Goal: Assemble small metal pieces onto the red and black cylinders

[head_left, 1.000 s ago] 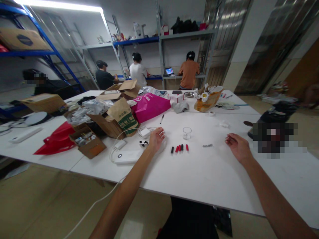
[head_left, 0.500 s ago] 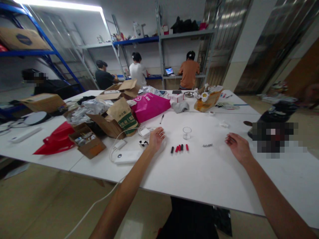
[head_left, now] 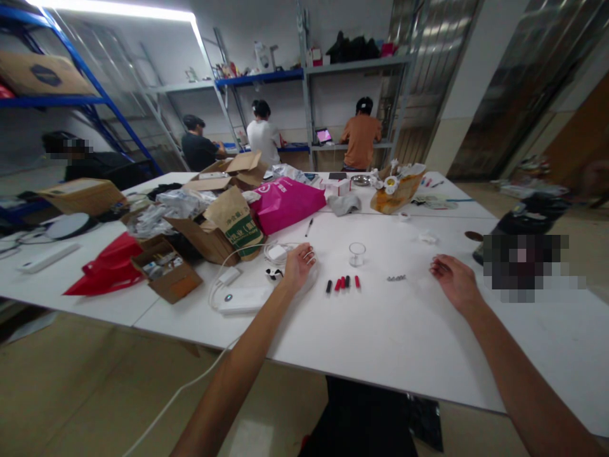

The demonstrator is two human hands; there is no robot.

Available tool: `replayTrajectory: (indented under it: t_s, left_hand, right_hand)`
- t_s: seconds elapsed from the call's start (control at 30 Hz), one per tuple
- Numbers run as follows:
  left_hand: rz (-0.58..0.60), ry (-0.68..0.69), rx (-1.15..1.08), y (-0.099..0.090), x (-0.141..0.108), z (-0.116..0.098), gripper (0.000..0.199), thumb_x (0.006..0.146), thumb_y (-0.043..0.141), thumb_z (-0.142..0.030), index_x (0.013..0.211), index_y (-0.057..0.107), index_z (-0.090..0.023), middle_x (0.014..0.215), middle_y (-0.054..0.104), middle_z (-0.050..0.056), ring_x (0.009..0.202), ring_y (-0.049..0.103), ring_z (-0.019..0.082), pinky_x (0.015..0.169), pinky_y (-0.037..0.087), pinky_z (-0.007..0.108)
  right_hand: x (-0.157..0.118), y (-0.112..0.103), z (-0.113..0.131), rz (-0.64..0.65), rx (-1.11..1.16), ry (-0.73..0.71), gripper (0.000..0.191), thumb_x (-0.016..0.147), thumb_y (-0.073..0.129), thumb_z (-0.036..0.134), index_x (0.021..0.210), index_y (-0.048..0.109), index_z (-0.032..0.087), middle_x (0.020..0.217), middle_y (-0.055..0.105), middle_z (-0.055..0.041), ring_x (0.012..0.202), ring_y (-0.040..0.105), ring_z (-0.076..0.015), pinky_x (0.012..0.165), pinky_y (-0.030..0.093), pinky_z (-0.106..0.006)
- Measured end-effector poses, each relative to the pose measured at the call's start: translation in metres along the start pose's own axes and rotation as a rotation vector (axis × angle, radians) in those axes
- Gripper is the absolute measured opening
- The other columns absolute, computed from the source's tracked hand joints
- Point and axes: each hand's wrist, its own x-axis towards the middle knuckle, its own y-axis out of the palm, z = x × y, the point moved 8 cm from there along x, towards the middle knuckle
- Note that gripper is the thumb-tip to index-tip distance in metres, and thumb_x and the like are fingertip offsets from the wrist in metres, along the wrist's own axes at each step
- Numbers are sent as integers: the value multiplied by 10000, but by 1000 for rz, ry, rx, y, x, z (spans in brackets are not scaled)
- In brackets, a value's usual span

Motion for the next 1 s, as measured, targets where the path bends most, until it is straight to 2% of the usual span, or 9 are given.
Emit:
replayTrajectory:
  t_s: [1.0]
  left_hand:
    - [20, 1, 19, 6, -4, 0, 201, 713, 811, -172, 861, 676, -170, 814, 687, 2, 677, 611, 101, 628, 486, 242]
  right_hand:
    - [3, -3, -2, -2, -18, -5, 304, 596, 943, 282, 802, 743, 184, 816, 711, -20, 726, 668, -91, 652, 587, -201]
